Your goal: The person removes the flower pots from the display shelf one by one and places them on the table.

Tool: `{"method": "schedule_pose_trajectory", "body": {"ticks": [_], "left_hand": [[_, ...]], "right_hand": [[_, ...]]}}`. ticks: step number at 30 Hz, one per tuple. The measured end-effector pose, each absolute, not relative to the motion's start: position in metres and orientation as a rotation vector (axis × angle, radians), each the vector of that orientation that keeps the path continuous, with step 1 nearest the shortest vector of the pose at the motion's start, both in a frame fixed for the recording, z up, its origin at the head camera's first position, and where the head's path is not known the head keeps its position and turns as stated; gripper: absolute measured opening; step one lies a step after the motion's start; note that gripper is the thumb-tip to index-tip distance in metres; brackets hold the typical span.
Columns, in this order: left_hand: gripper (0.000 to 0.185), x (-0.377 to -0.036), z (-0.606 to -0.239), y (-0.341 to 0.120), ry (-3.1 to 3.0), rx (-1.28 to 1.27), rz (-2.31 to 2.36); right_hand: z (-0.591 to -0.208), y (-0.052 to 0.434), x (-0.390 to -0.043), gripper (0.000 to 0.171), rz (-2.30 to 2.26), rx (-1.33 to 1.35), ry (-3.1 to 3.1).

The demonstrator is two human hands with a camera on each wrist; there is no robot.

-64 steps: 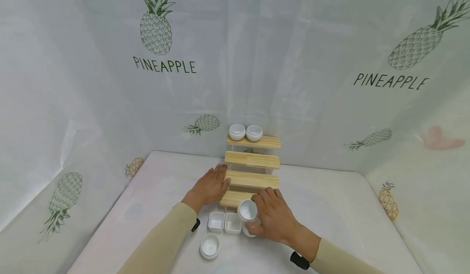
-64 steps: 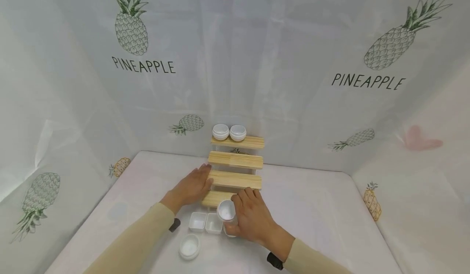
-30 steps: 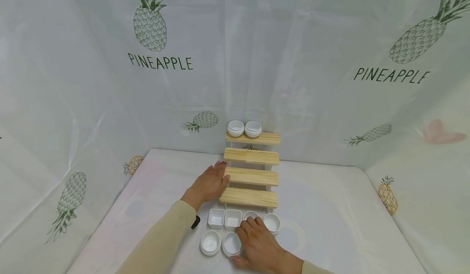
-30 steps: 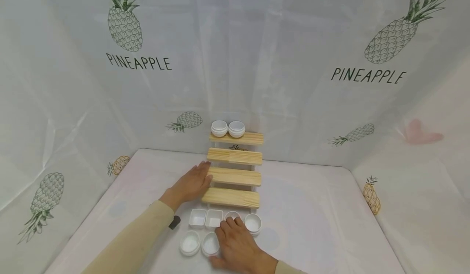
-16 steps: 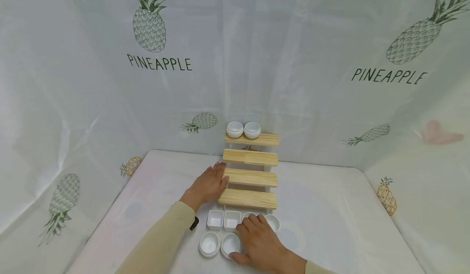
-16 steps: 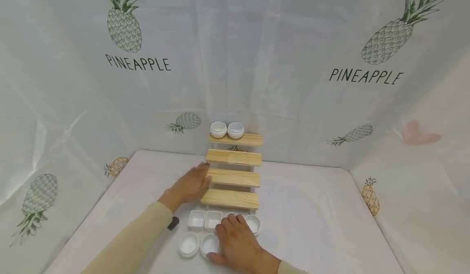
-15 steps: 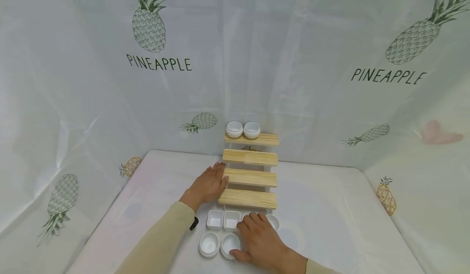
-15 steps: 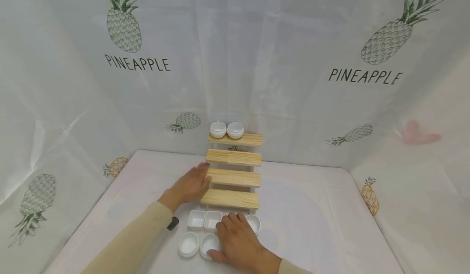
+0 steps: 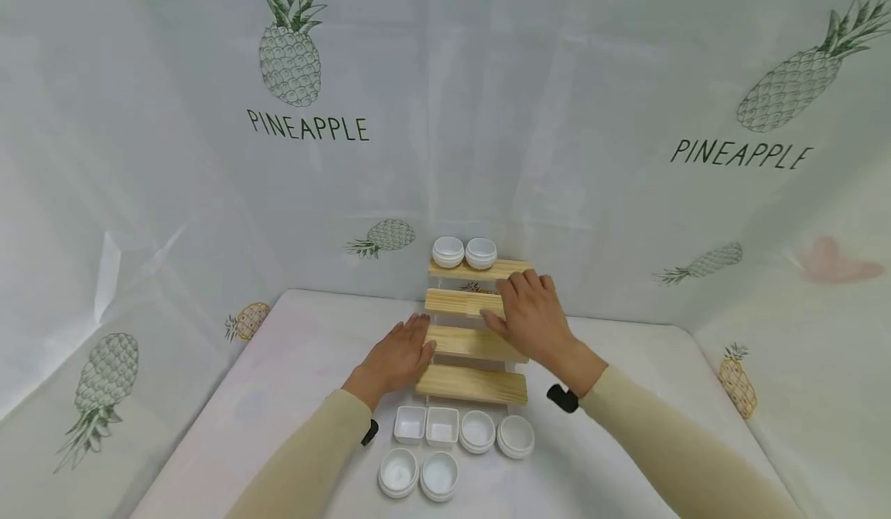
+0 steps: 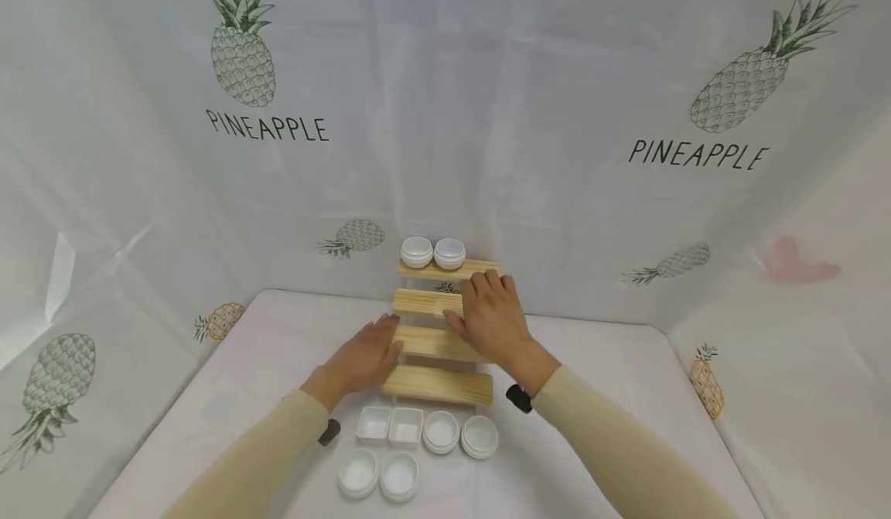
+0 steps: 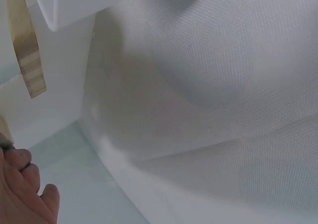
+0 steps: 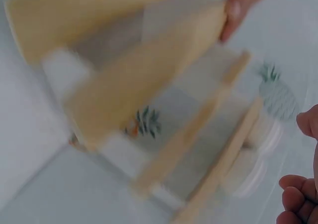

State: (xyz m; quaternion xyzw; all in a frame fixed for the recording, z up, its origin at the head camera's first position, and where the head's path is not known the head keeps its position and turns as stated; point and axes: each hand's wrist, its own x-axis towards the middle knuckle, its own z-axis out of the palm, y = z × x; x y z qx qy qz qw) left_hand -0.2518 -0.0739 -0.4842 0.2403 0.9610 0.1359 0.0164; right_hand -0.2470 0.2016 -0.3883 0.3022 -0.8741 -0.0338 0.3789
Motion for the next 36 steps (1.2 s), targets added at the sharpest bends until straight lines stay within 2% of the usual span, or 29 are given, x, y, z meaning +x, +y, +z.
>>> {"method": "schedule_pose_trajectory", "body": {"ticks": [6, 13, 18, 25, 36], "left_hand": [[0.068, -0.247, -0.486, -0.073, 2.991, 0.781, 0.403], [0.067, -0.246, -0.487, -0.07, 3.038, 0.799, 0.342], [0.069, -0.245, -0.483, -0.068, 3.028, 0.785, 0.235], [0.069, -0.25, -0.486, -0.069, 3.059, 0.763, 0.183], [0.068, -0.246, -0.484, -0.074, 3.057, 0.742, 0.244]], "right_hand": [[-0.362, 0.202, -0.293, 0.062, -0.163, 0.692, -2.329], [-0.356, 0.197, -0.323, 0.069, -0.107, 0.617, -2.54], [-0.354, 0.197, -0.332, 0.078, -0.083, 0.539, -2.77], [-0.351, 0.192, -0.336, 0.066, -0.088, 0.557, -2.781], [-0.352, 0.183, -0.334, 0.069, -0.024, 0.576, -2.78]]}}
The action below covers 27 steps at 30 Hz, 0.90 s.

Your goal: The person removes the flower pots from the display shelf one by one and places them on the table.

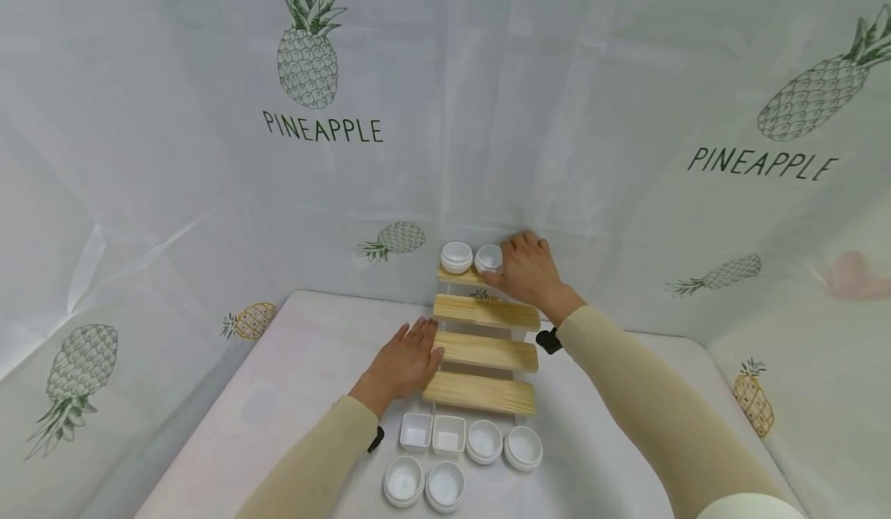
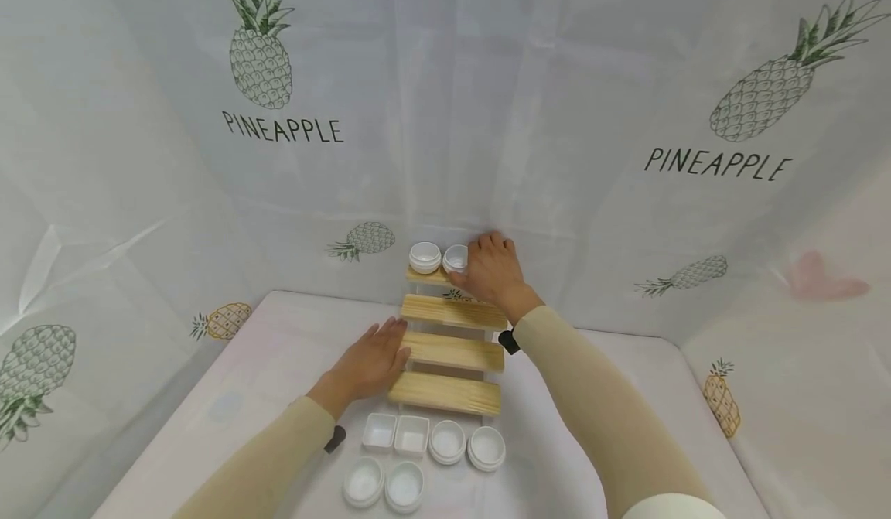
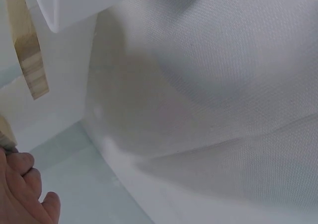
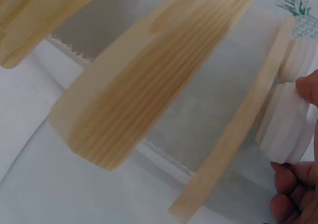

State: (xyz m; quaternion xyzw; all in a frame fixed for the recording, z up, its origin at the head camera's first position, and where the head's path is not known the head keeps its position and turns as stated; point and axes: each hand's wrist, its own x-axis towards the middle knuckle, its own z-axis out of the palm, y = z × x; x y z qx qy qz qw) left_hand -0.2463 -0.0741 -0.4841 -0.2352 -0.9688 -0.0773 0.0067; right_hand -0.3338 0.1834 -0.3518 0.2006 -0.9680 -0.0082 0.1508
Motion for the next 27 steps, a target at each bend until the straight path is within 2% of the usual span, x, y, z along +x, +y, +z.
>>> {"method": "schedule_pose_trajectory", "body": {"ticks": [13, 27], "left_hand": [[0.067, -0.246, -0.487, -0.072, -2.997, -0.761, -0.365], [0.068, -0.248, -0.486, -0.073, -3.02, -0.754, -0.33]], "right_hand": [[-0.364, 0.193, -0.332, 0.057, -0.043, 0.594, -2.646], [-0.363, 0.198, -0.308, 0.063, -0.13, 0.666, -2.491]]}}
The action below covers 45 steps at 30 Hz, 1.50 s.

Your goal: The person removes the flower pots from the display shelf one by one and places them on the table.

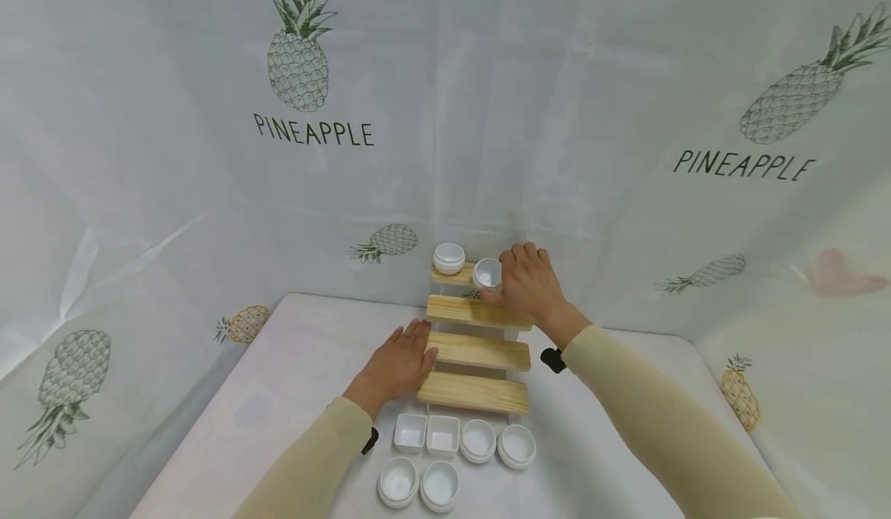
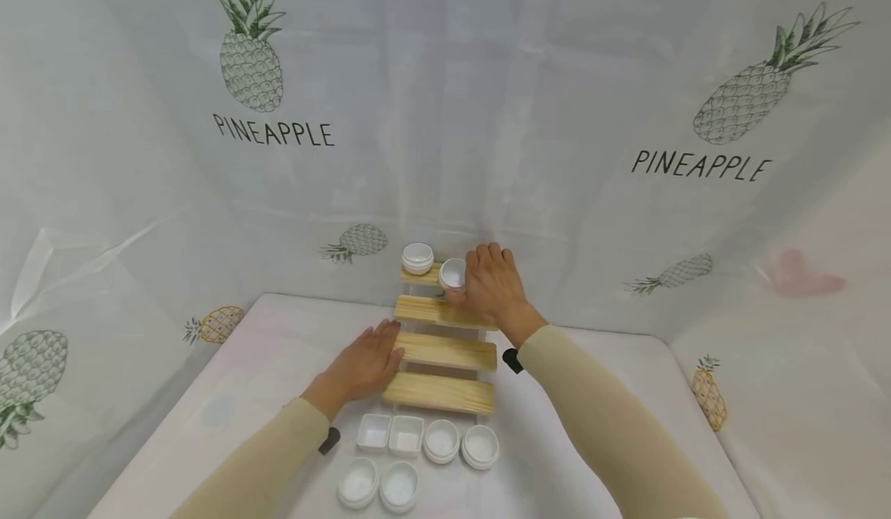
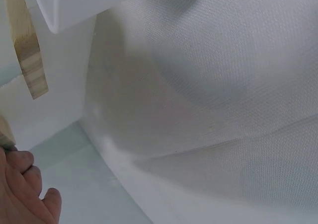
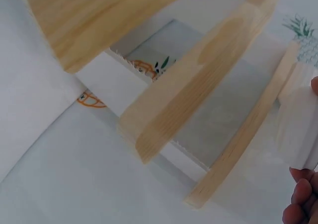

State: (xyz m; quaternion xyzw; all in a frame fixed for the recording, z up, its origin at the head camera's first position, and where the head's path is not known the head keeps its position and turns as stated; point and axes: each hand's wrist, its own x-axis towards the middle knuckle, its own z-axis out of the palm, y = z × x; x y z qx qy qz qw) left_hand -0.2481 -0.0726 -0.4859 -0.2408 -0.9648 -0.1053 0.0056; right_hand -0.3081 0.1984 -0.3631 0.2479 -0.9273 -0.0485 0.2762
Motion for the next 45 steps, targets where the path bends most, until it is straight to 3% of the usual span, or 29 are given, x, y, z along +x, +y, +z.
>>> {"method": "schedule_pose_trajectory", "body": {"ticks": [15, 38, 45], "left_hand": [[0.067, -0.248, -0.487, -0.071, -3.022, -0.756, -0.374], [0.068, -0.249, -0.487, -0.072, -3.026, -0.767, -0.404], [0.068, -0.255, -0.488, -0.074, -3.025, -0.782, -0.41]], "right_hand": [[-0.386, 0.207, -0.242, 0.059, -0.095, 0.771, -2.362], [-0.472, 0.207, -0.134, 0.057, 0.03, 0.985, -2.365], [-0.489, 0.205, -0.118, 0.058, 0.053, 1.055, -2.35]]}}
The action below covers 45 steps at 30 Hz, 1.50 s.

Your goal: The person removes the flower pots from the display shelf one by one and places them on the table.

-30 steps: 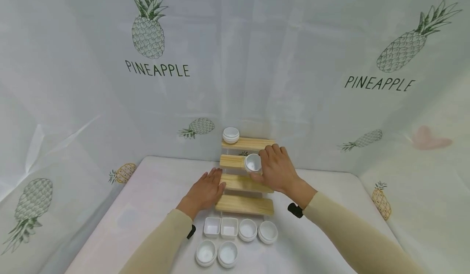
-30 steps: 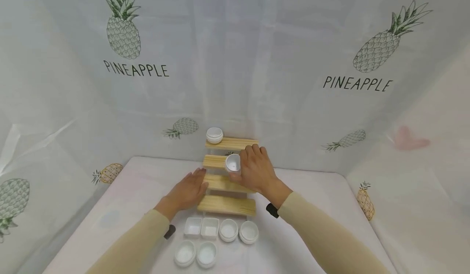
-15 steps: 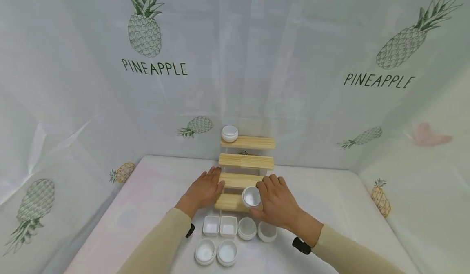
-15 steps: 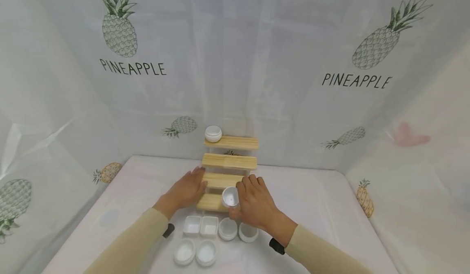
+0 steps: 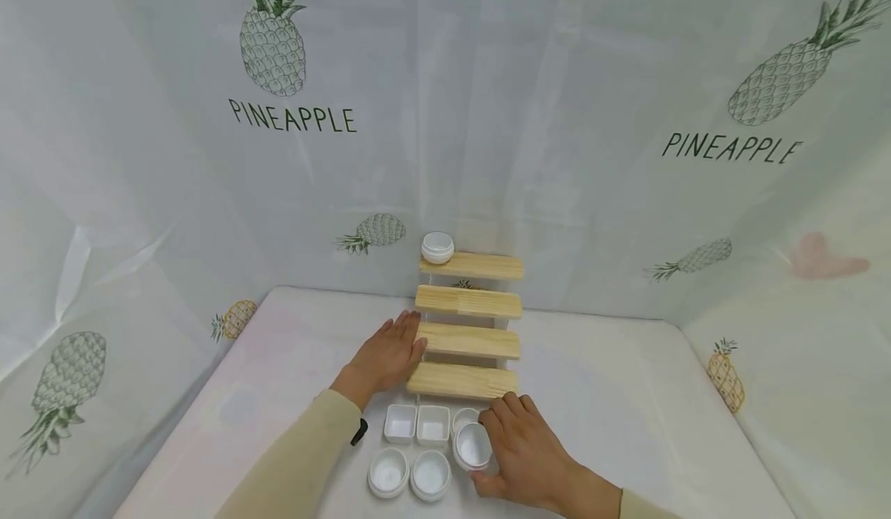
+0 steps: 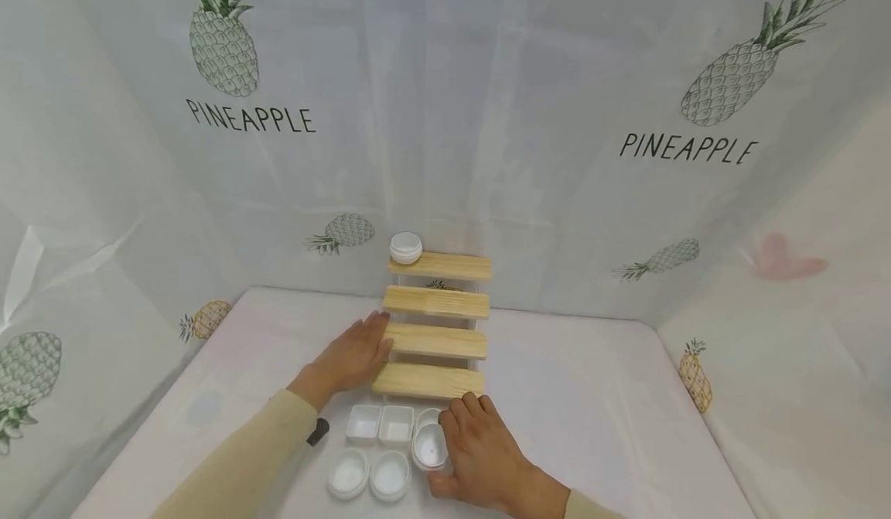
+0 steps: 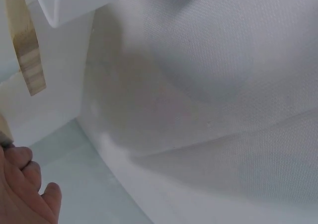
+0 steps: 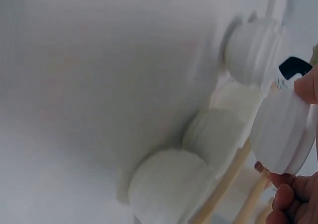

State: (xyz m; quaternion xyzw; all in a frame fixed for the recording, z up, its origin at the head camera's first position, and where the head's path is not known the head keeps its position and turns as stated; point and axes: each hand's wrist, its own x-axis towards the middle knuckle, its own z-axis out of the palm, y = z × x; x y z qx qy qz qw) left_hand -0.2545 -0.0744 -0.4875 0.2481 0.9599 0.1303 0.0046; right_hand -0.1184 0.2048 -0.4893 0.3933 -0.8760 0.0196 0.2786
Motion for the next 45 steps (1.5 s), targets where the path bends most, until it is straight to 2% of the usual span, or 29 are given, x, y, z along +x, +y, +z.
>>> {"method": "schedule_pose_trajectory", "body": {"ticks": [17, 30, 39, 45], "left_hand": [[0.069, -0.258, -0.487, -0.075, 2.993, 0.758, 0.394], [0.071, -0.258, -0.484, -0.075, 2.951, 0.723, 0.412], [0.071, -0.26, -0.478, -0.076, 2.99, 0.706, 0.417], [0.071, -0.255, -0.484, -0.073, 2.976, 0.715, 0.435]], "right_hand": [[-0.526, 0.206, -0.103, 0.059, -0.006, 1.12, -2.42], [-0.534, 0.206, -0.103, 0.06, 0.01, 1.116, -2.384], [-0.525, 0.204, -0.107, 0.062, 0.014, 1.087, -2.391], [-0.489, 0.208, -0.121, 0.062, 0.122, 0.982, -2.383]]}}
